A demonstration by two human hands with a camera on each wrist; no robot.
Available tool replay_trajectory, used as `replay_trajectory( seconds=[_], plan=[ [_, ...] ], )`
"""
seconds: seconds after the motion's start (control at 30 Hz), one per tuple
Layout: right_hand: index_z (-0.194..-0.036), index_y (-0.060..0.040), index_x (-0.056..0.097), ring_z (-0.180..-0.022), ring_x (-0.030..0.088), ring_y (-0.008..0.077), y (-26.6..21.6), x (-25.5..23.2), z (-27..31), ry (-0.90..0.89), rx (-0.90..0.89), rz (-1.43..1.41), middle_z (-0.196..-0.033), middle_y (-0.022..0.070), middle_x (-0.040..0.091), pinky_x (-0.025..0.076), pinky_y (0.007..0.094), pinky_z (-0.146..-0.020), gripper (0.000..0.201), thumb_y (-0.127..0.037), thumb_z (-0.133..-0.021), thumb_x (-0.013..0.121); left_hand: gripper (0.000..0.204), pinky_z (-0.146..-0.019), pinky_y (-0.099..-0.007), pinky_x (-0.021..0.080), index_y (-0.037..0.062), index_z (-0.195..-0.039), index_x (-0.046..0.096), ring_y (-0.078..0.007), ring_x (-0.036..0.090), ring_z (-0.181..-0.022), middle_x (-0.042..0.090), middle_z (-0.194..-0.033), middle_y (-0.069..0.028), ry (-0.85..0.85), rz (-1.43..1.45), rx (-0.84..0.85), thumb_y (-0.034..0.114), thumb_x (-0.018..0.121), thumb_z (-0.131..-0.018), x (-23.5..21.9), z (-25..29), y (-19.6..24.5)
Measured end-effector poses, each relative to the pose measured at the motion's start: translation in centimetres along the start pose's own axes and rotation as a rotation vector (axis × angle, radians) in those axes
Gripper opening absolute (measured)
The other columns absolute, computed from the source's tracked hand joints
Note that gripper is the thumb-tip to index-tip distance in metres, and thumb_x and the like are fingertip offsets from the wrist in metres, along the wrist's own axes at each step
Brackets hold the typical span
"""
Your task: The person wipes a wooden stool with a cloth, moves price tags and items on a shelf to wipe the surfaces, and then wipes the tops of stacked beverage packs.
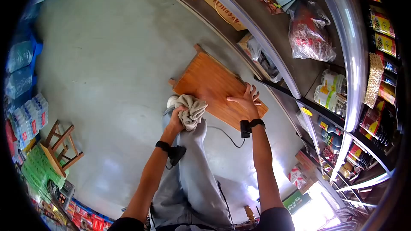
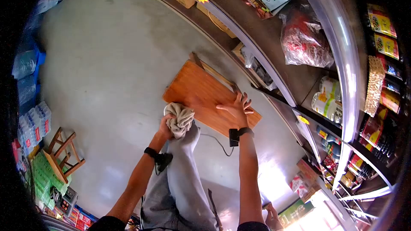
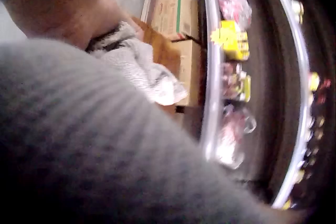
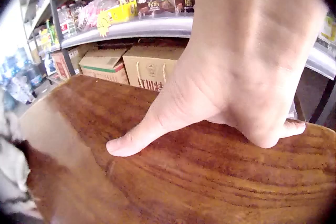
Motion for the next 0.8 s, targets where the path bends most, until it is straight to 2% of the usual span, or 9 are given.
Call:
replay_trajectory(
  seconds=[0.17,0.3,0.37,0.47,0.53,0.57,0.67,0.73,0.8],
  plan=[
    [-0.139,-0.0193,0.014,-0.130,-0.001,0.0457,1.2,-0.7,-1.6,-0.020,0.054,0.063,-0.144,0.0138,0.006,0.001,0.0706,-0.094,0.126,-0.060,-0.039,0.080,0.040,-0.069,-0.0403,0.051,-0.0026,-0.105,0.051,-0.0292,0.059,-0.077,0.059,-0.092,-0.0165,-0.352,0.026,-0.144,0.019,0.051,-0.071,7.9,0.0,2.5],
    [-0.138,-0.0157,0.018,-0.131,0.010,0.0429,0.3,-1.5,-1.5,-0.080,0.043,0.147,-0.142,0.0156,0.019,0.007,0.0704,-0.095,0.124,-0.059,-0.040,0.080,0.032,-0.063,-0.0387,0.052,-0.0034,-0.095,0.053,-0.0287,0.061,-0.073,0.061,-0.085,-0.0163,0.000,-0.090,-0.107,0.017,0.053,-0.070,8.5,-2.9,2.1],
    [-0.137,-0.0123,0.023,-0.132,0.014,0.0413,-0.9,-2.6,-1.9,-0.008,0.033,0.183,-0.140,0.0163,0.027,0.008,0.0702,-0.096,0.121,-0.058,-0.040,0.080,0.034,-0.063,-0.0418,0.052,-0.0025,-0.097,0.054,-0.0297,0.061,-0.075,0.061,-0.085,-0.0159,-0.122,0.034,-0.073,0.019,0.052,-0.070,7.5,-5.4,1.0],
    [-0.131,-0.0059,0.035,-0.127,0.028,0.0388,-5.4,-2.9,-1.7,-0.267,-0.191,0.425,-0.135,0.0189,0.036,0.018,0.0635,-0.099,0.109,-0.052,-0.043,0.080,0.037,-0.065,-0.0439,0.052,-0.0014,-0.100,0.053,-0.0306,0.061,-0.079,0.061,-0.088,-0.0157,-0.218,0.131,0.018,0.020,0.052,-0.070,7.3,-6.2,0.5],
    [-0.124,-0.0002,0.043,-0.115,0.044,0.0361,-5.9,-1.1,-3.9,-0.348,-0.319,-0.236,-0.124,0.0224,0.047,0.032,0.0485,-0.099,0.093,-0.038,-0.047,0.080,0.037,-0.069,-0.0434,0.052,-0.0005,-0.102,0.052,-0.0304,0.060,-0.083,0.060,-0.093,-0.0149,-0.211,0.157,0.014,0.017,0.054,-0.070,6.4,-5.5,0.6],
    [-0.124,0.0028,0.042,-0.111,0.046,0.0340,-6.3,-0.6,-4.4,-0.325,-0.358,-0.268,-0.121,0.0216,0.049,0.034,0.0443,-0.097,0.093,-0.032,-0.046,0.080,0.037,-0.070,-0.0431,0.052,-0.0002,-0.103,0.052,-0.0301,0.060,-0.085,0.059,-0.096,-0.0144,-0.190,0.161,0.002,0.016,0.055,-0.069,5.3,-5.5,0.6],
    [-0.122,0.0119,0.038,-0.099,0.052,0.0277,-7.3,0.2,-5.2,-0.264,-0.354,-0.006,-0.114,0.0190,0.053,0.039,0.0318,-0.093,0.093,-0.016,-0.044,0.081,0.037,-0.073,-0.0431,0.052,0.0000,-0.103,0.052,-0.0304,0.059,-0.087,0.059,-0.098,-0.0143,-0.263,0.114,-0.002,0.012,0.055,-0.069,1.8,-6.5,1.1],
    [-0.122,0.0059,0.044,-0.107,0.050,0.0274,-7.5,1.7,-5.1,-0.450,-0.315,-0.079,-0.119,0.0186,0.052,0.036,0.0313,-0.095,0.095,-0.024,-0.041,0.085,0.036,-0.074,-0.0433,0.051,-0.0002,-0.103,0.052,-0.0306,0.059,-0.087,0.059,-0.098,-0.0146,-0.218,0.112,-0.004,0.012,0.054,-0.069,1.5,-5.2,2.4],
    [-0.112,0.0018,0.052,-0.099,0.053,0.0262,-9.3,0.6,-5.1,-0.263,-0.333,0.028,-0.105,0.0137,0.059,0.039,0.0322,-0.089,0.083,-0.033,-0.045,0.085,0.036,-0.075,-0.0435,0.051,-0.0003,-0.103,0.051,-0.0308,0.059,-0.088,0.058,-0.098,-0.0148,-0.181,0.113,-0.006,0.011,0.053,-0.069,1.3,-3.8,3.8]
  ],
)
Point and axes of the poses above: each hand's wrist, its own z-axis away from the middle knuckle, its own x-axis out of the palm, y = z × x, the point moved 8 cm from there along -z, towards the middle knuckle
